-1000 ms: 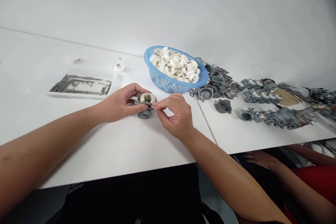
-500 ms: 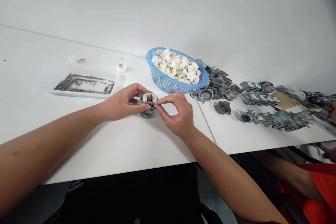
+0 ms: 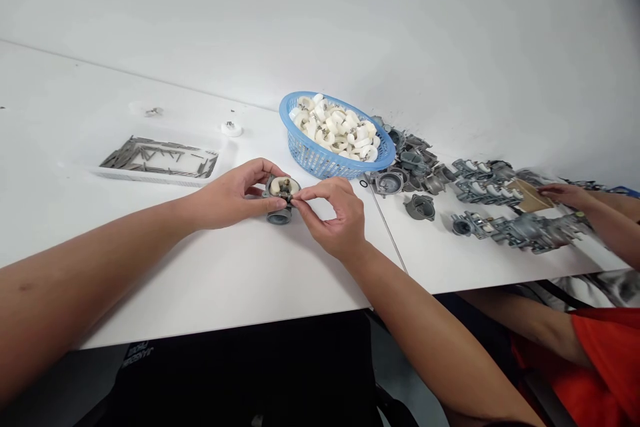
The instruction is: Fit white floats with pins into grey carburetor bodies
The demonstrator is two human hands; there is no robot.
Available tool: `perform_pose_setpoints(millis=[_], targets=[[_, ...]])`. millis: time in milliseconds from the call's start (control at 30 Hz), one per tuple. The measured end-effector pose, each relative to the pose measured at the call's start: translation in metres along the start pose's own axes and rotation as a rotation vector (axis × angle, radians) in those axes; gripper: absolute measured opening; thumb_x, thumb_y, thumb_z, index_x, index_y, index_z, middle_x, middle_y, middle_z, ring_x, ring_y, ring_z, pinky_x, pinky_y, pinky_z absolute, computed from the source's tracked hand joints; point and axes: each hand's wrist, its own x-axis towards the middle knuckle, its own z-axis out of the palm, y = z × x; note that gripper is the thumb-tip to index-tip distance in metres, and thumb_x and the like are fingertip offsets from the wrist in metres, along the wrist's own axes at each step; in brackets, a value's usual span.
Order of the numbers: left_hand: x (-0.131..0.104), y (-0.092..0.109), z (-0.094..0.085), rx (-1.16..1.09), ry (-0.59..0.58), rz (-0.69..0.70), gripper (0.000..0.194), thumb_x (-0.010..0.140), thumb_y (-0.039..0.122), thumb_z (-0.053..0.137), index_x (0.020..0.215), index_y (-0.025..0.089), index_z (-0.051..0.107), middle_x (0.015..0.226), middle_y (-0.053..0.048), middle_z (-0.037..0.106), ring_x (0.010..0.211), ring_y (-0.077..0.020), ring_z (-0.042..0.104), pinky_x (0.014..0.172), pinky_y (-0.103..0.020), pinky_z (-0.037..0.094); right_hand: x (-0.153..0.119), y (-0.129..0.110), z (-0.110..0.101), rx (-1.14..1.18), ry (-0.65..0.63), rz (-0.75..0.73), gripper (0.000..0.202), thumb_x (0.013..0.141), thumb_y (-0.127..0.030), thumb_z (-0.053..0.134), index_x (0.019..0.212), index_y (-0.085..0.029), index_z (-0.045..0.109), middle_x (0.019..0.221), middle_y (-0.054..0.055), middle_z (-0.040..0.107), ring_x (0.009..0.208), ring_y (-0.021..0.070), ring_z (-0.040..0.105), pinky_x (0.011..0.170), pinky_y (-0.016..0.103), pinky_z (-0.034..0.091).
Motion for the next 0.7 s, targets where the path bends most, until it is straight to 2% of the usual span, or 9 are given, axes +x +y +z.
perform_pose_setpoints(millis=[333,467,600,700], targets=[[-0.0006,0.0003,-0.0009,0.013,-0.007,-0.02,0.048,0.083,0.05,0.077,0.12,0.025,0.058,0.119,-0.007,0.067,0.103,-0.0233,0.066,0.089,-0.044,0.058,0.0021,-0.0005,-0.0004,0.039,0.008,-0.058,0.018,0.088,-0.01,0.07,0.094,-0.026,0.064,0.086,-0.001,0.077,0.079,0.017,0.068,0.08,0.037,0.052],[-0.0007,0.0014,-0.001,0.031,0.02,-0.072,0.055,0.081,0.054,0.077,0.126,0.027,0.059,0.128,-0.008,0.066,0.111,-0.0279,0.065,0.101,-0.054,0.054,-0.0011,-0.0039,-0.0009,0.113,-0.015,0.025,0.031,0.088,-0.013,0.069,0.112,-0.026,0.057,0.093,0.0,0.076,0.093,0.02,0.07,0.09,0.041,0.052],[-0.0014,0.0011,-0.0008,0.052,0.075,-0.077,0.056,0.079,0.053,0.079,0.127,0.029,0.062,0.144,-0.006,0.06,0.129,-0.0312,0.058,0.118,-0.059,0.041,-0.0048,-0.0074,-0.0019,0.15,-0.057,0.143,0.048,0.086,-0.023,0.072,0.127,-0.026,0.047,0.112,0.006,0.069,0.109,0.0235,0.066,0.1,0.047,0.05],[-0.0018,0.0014,-0.0008,0.044,0.081,-0.036,0.052,0.079,0.051,0.079,0.123,0.029,0.065,0.148,-0.004,0.057,0.135,-0.0315,0.055,0.12,-0.058,0.04,-0.0054,-0.0077,-0.0037,0.156,-0.151,0.266,0.065,0.083,-0.037,0.077,0.135,-0.026,0.041,0.137,0.013,0.058,0.131,0.0281,0.055,0.11,0.052,0.045]])
